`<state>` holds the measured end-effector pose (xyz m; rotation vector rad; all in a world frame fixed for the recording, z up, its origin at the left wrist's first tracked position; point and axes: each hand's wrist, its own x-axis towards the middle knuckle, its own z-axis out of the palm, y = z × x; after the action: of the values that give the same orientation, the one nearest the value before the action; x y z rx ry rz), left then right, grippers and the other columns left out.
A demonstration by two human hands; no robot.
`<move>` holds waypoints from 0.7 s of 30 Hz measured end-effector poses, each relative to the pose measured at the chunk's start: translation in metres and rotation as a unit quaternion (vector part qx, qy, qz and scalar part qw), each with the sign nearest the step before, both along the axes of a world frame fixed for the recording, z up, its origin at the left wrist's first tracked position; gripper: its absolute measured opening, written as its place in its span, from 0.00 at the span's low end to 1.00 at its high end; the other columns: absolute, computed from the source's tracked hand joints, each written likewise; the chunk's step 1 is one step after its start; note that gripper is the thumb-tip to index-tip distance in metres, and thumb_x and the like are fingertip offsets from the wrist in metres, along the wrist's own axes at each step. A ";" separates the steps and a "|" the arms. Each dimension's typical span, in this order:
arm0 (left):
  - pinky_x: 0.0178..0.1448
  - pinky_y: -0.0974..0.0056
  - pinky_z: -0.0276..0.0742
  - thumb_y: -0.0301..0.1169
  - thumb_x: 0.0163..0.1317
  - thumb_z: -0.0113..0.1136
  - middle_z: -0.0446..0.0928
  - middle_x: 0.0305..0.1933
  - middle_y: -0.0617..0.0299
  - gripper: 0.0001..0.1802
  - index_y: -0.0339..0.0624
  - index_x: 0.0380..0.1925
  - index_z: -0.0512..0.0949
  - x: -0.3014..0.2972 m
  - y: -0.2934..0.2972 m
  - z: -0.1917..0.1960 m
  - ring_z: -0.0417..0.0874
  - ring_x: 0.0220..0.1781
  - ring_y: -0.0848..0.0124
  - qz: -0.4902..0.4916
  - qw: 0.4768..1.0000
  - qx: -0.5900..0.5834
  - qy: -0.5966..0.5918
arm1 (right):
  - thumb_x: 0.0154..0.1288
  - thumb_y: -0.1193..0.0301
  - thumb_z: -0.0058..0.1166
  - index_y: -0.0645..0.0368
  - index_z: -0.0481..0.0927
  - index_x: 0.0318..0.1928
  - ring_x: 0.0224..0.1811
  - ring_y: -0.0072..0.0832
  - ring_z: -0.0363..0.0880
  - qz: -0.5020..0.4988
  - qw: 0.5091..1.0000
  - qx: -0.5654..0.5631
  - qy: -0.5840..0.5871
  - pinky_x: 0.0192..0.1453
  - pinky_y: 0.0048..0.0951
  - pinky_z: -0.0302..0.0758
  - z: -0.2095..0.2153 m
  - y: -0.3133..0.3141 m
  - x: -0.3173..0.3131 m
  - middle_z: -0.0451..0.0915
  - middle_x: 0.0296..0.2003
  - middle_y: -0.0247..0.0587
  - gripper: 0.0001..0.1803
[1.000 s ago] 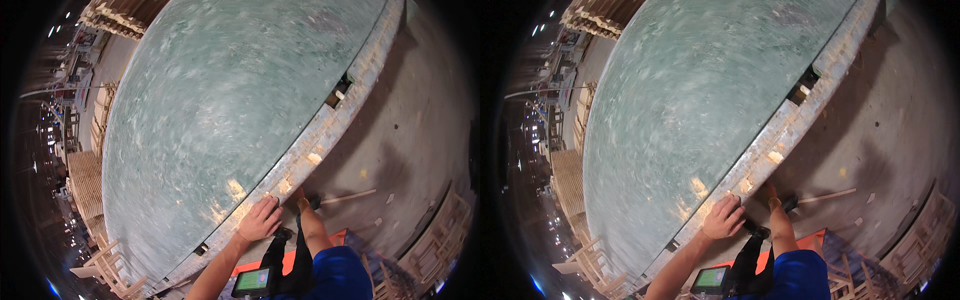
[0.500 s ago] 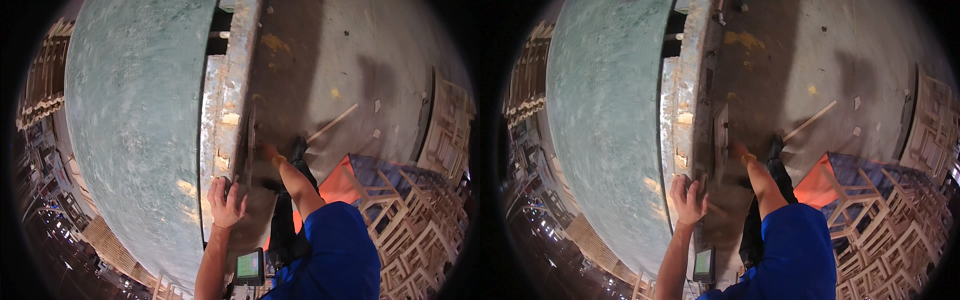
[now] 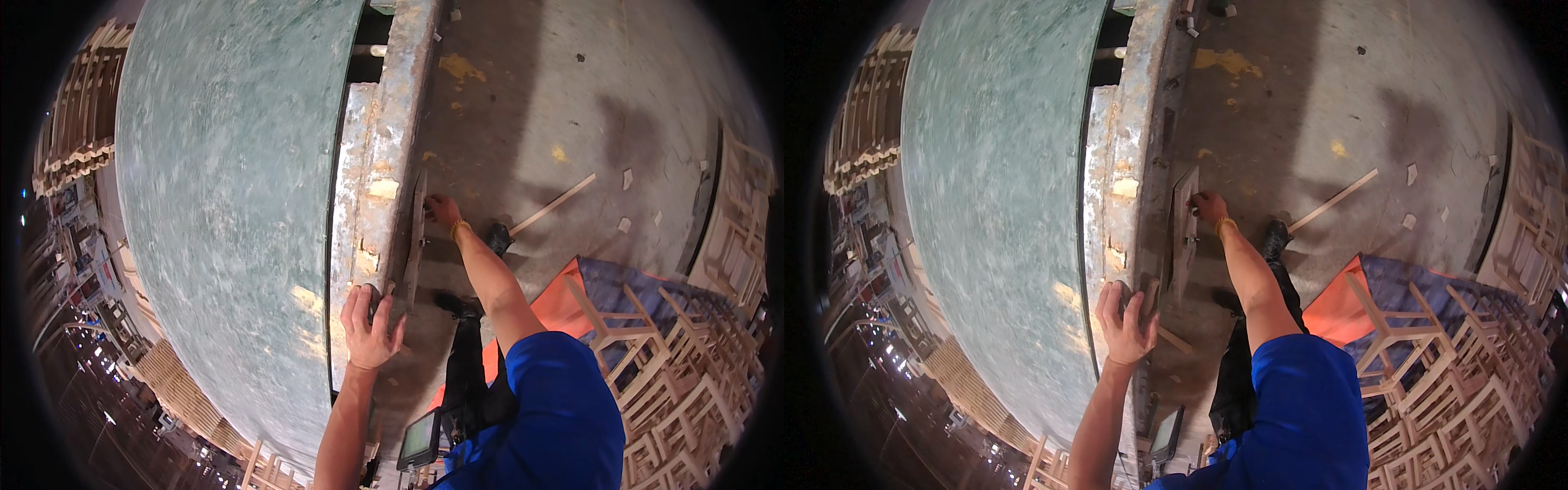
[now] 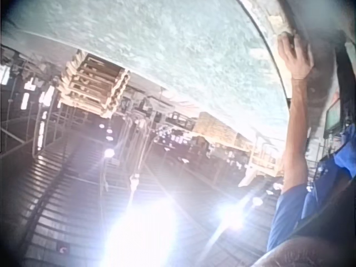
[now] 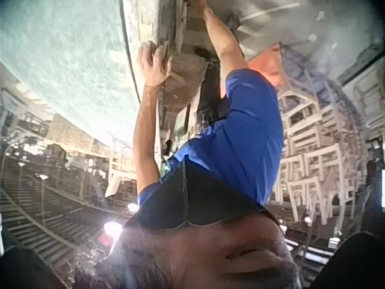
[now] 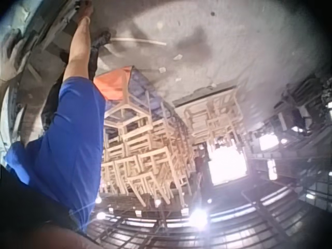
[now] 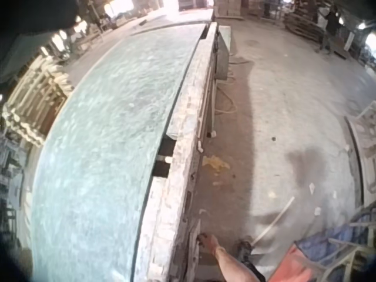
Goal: The person applies glue to small wooden blocks using a brush and a small container. They pick up individual blocks from a pile, apply the adhesive to specific surfaces, and place the treated pieces into a metal tray. The process is repetitive and performed one piece at a time in a workshop setting.
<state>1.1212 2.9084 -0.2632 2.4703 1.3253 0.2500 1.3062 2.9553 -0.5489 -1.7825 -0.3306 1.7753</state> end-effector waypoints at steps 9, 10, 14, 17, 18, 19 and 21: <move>0.61 0.48 0.61 0.34 0.47 0.64 0.59 0.61 0.45 0.26 0.43 0.49 0.72 -0.001 -0.003 0.000 0.61 0.60 0.43 0.008 1.000 0.006 0.008 | 0.59 0.69 0.53 0.67 0.79 0.41 0.30 0.23 0.81 0.002 0.998 0.066 0.000 0.33 0.25 0.76 -0.004 -0.007 -0.003 0.82 0.29 0.39 0.14; 0.61 0.48 0.61 0.34 0.46 0.64 0.59 0.61 0.45 0.26 0.43 0.49 0.72 -0.001 -0.003 0.000 0.61 0.60 0.43 0.008 1.000 0.008 0.006 | 0.59 0.69 0.53 0.67 0.79 0.41 0.30 0.23 0.81 -0.007 0.997 0.075 0.002 0.34 0.25 0.76 -0.005 -0.007 -0.003 0.82 0.30 0.39 0.14; 0.61 0.48 0.62 0.33 0.45 0.65 0.59 0.61 0.45 0.27 0.44 0.49 0.72 -0.002 -0.003 0.000 0.62 0.60 0.44 0.011 1.000 0.000 0.004 | 0.58 0.72 0.53 0.67 0.78 0.42 0.31 0.24 0.81 -0.039 0.997 0.068 0.027 0.35 0.25 0.77 -0.006 -0.008 -0.006 0.82 0.31 0.40 0.14; 0.61 0.49 0.62 0.33 0.44 0.66 0.60 0.60 0.46 0.27 0.44 0.48 0.72 0.001 -0.001 0.000 0.62 0.60 0.44 0.010 1.000 0.001 0.001 | 0.58 0.73 0.52 0.68 0.78 0.44 0.32 0.25 0.81 -0.030 0.997 0.072 0.026 0.37 0.26 0.78 -0.007 -0.008 -0.004 0.82 0.33 0.42 0.14; 0.61 0.49 0.62 0.33 0.44 0.66 0.60 0.60 0.46 0.27 0.44 0.48 0.73 0.000 -0.002 0.001 0.62 0.60 0.45 0.012 1.000 0.002 0.001 | 0.58 0.73 0.52 0.68 0.77 0.44 0.32 0.26 0.81 -0.021 0.997 0.078 0.020 0.37 0.26 0.78 -0.007 -0.008 -0.004 0.82 0.34 0.42 0.15; 0.61 0.49 0.62 0.33 0.44 0.66 0.60 0.60 0.46 0.27 0.44 0.48 0.73 0.000 -0.002 0.002 0.62 0.60 0.45 0.013 1.000 0.003 0.002 | 0.58 0.73 0.52 0.68 0.77 0.45 0.32 0.26 0.81 -0.030 0.996 0.076 0.034 0.38 0.26 0.78 -0.007 -0.007 -0.005 0.81 0.35 0.43 0.15; 0.61 0.49 0.62 0.34 0.45 0.66 0.60 0.60 0.47 0.28 0.45 0.49 0.72 -0.002 -0.003 0.001 0.62 0.60 0.45 0.013 1.000 0.006 -0.001 | 0.58 0.73 0.52 0.67 0.77 0.46 0.33 0.27 0.82 -0.052 0.995 0.067 0.059 0.38 0.26 0.79 -0.006 -0.007 -0.008 0.81 0.36 0.43 0.16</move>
<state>1.1197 2.9057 -0.2620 2.4647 1.3597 0.2665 1.2981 2.9482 -0.5554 -1.5657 -0.2968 1.7347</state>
